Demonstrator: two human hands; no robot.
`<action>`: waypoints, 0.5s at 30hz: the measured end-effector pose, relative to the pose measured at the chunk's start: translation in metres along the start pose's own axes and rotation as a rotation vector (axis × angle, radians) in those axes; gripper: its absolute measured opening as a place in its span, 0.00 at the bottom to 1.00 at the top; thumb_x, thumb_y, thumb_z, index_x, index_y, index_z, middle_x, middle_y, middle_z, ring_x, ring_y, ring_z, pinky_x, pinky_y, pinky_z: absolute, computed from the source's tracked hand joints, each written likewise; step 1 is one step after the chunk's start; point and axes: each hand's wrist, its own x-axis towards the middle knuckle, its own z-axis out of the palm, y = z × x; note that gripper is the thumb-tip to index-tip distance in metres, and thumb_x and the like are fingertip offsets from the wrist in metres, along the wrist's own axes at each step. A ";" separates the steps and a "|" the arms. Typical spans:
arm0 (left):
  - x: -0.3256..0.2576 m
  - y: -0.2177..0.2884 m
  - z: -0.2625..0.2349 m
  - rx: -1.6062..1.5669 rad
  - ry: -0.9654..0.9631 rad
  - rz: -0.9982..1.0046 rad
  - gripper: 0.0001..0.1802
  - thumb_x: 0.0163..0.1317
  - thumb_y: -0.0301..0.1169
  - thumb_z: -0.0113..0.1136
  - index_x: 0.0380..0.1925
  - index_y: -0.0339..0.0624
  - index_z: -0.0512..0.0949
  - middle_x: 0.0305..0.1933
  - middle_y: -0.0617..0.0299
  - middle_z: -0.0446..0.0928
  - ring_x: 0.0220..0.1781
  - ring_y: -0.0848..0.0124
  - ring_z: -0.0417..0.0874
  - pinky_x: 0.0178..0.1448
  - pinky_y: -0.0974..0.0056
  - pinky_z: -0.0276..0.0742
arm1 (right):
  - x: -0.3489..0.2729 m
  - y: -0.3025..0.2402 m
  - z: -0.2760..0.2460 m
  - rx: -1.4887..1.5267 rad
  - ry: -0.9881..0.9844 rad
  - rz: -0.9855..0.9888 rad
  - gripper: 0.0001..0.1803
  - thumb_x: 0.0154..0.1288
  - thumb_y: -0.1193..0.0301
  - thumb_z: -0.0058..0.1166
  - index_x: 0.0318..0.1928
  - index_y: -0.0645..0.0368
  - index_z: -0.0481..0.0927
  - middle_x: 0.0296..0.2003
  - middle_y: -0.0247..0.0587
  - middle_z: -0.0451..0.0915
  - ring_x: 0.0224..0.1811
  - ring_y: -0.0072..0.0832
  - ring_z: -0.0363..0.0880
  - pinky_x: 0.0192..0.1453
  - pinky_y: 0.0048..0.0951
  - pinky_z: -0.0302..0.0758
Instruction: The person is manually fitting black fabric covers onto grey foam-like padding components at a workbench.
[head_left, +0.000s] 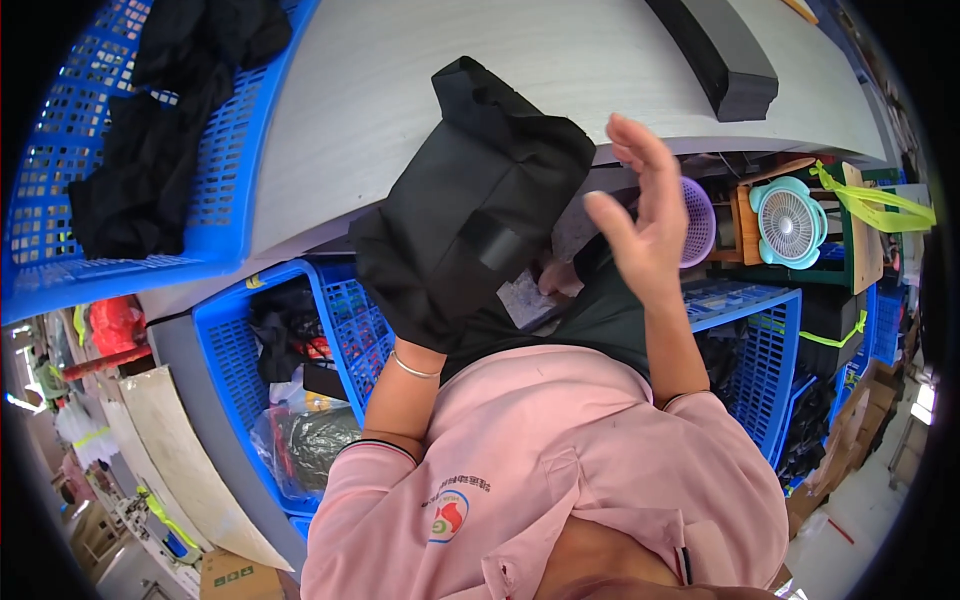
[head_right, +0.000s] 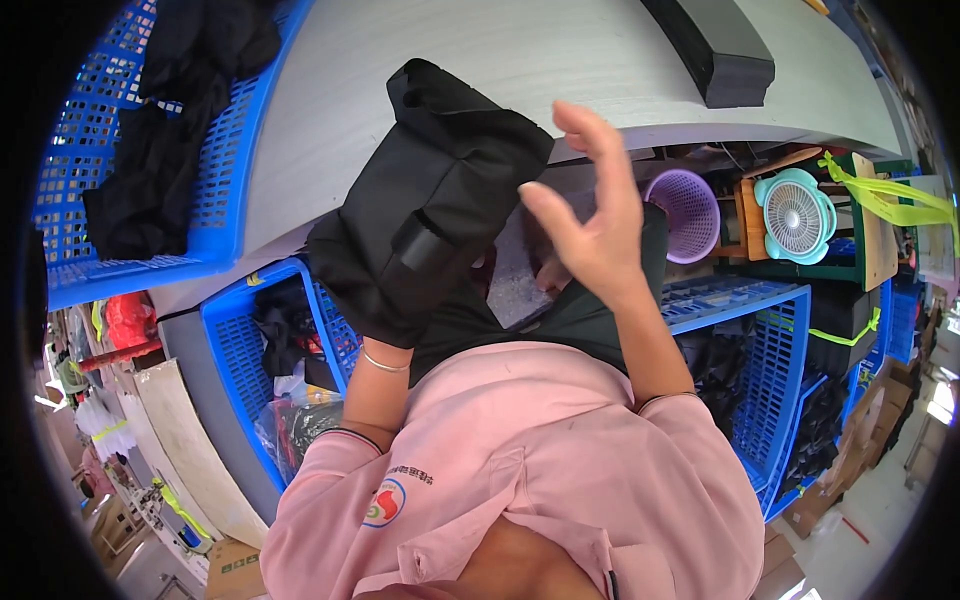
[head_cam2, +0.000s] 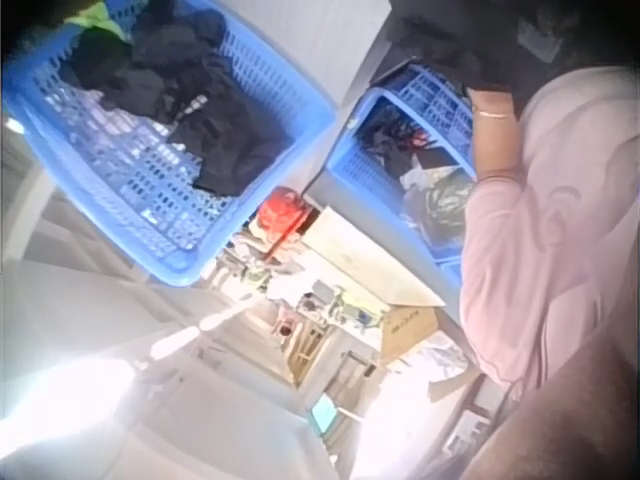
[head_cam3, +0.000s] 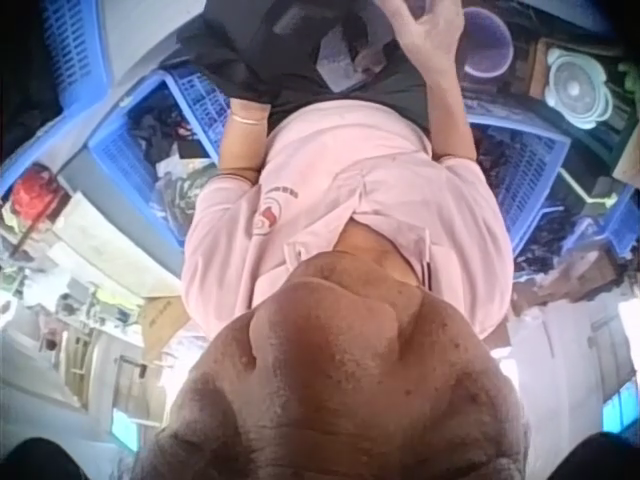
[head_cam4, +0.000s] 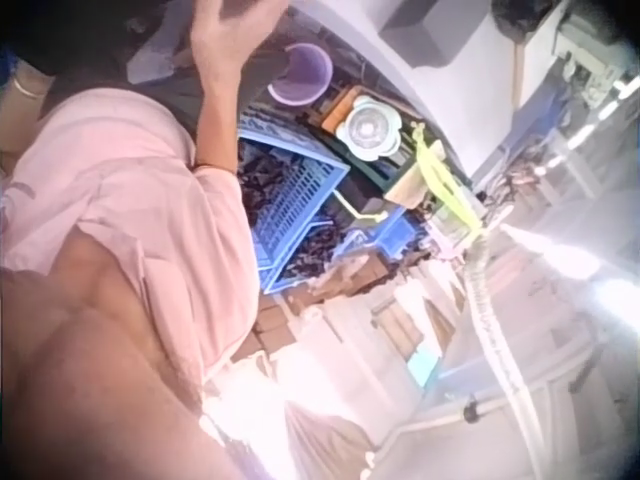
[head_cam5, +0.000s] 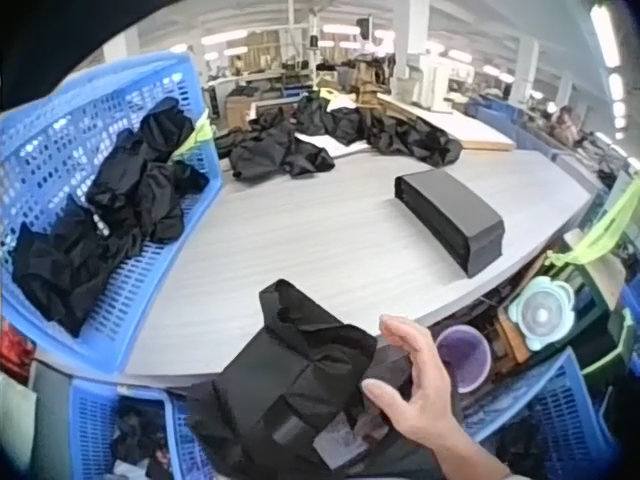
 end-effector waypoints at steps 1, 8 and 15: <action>0.001 -0.002 -0.002 0.062 0.014 0.035 0.32 0.69 0.43 0.58 0.69 0.39 0.65 0.70 0.54 0.68 0.70 0.58 0.69 0.72 0.54 0.66 | 0.000 -0.002 0.006 -0.113 -0.008 -0.034 0.34 0.58 0.73 0.66 0.65 0.65 0.69 0.63 0.50 0.72 0.65 0.40 0.72 0.68 0.37 0.67; 0.017 -0.020 -0.014 0.495 0.126 0.289 0.32 0.69 0.42 0.58 0.68 0.38 0.65 0.69 0.54 0.69 0.69 0.59 0.70 0.72 0.54 0.67 | 0.016 0.000 0.014 -0.009 -0.196 0.070 0.09 0.59 0.79 0.60 0.42 0.66 0.83 0.51 0.45 0.81 0.58 0.40 0.77 0.64 0.35 0.70; 0.056 0.056 -0.013 -0.865 -0.190 0.075 0.25 0.74 0.31 0.49 0.68 0.34 0.64 0.66 0.55 0.72 0.65 0.62 0.75 0.70 0.60 0.70 | 0.030 0.024 -0.016 0.463 -0.418 0.100 0.12 0.65 0.71 0.60 0.30 0.66 0.75 0.50 0.38 0.79 0.51 0.28 0.75 0.67 0.36 0.66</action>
